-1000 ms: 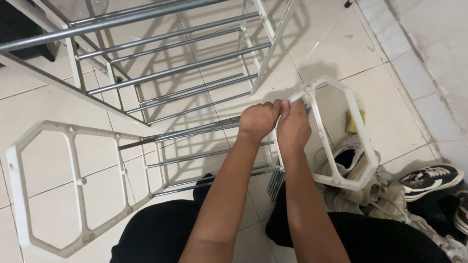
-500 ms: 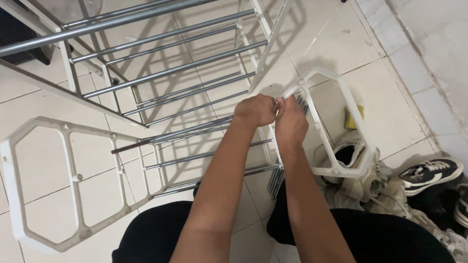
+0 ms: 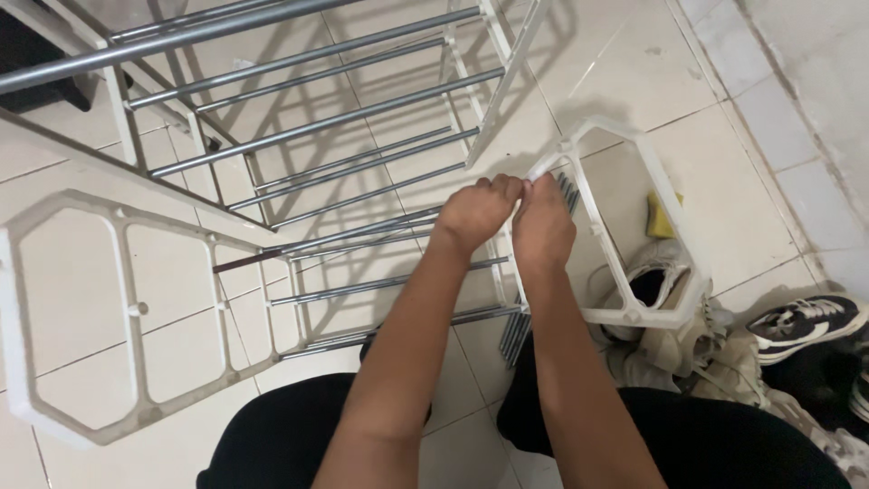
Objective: The person removes several pairs of shoes from a white metal shoe rack and places them on the floor. Then, the person disassembles the shoe rack by removing the metal rods from the frame.
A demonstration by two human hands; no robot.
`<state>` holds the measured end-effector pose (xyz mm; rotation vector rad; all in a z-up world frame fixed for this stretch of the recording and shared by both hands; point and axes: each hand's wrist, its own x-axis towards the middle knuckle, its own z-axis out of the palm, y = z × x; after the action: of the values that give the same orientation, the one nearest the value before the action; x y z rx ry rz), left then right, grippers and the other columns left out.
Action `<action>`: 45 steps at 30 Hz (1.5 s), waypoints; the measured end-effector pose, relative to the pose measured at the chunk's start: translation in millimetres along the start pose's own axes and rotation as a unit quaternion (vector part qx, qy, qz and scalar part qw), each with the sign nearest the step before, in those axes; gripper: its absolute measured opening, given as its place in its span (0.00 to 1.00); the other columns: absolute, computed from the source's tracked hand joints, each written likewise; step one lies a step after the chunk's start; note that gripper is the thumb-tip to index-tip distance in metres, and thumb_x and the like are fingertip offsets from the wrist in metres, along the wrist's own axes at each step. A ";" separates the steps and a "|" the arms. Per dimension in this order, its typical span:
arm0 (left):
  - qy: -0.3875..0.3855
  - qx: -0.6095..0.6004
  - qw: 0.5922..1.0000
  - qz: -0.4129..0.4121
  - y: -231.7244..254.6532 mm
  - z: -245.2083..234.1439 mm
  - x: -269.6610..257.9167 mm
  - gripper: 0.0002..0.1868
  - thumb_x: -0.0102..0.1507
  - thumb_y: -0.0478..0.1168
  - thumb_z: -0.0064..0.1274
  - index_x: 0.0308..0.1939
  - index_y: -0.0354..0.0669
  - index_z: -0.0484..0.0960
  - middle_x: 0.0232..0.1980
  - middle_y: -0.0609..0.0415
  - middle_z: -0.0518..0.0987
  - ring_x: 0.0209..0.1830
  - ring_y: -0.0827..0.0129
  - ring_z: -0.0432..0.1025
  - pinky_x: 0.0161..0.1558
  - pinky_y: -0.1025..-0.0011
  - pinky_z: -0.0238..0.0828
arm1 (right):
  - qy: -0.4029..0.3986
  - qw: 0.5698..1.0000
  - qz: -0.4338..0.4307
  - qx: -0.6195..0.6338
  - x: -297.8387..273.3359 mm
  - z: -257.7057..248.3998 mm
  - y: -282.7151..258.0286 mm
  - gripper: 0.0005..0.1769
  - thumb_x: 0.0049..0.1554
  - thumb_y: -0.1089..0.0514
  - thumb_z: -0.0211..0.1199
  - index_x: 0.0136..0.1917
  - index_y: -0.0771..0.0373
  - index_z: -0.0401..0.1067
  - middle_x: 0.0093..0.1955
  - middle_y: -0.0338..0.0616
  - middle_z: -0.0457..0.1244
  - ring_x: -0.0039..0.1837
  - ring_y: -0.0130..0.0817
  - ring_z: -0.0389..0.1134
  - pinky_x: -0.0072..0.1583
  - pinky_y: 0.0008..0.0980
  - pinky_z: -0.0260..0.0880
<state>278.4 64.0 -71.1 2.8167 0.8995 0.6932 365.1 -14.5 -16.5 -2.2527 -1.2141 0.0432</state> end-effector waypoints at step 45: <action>0.041 -0.001 0.994 -0.106 6.7 -10.5 -0.2 0.13 0.68 0.49 0.45 0.34 0.49 0.77 0.26 0.53 0.81 0.25 0.59 0.79 0.23 0.60 0.75 | -0.021 0.996 -0.038 0.075 18.5 2.6 1.0 0.15 0.68 0.50 0.55 0.50 0.64 0.74 0.47 0.54 0.68 0.51 0.58 0.68 0.53 0.54 0.66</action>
<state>277.0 58.0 -60.3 2.6547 1.1874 0.7819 375.9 0.6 -14.9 -2.0837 -1.2739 0.1496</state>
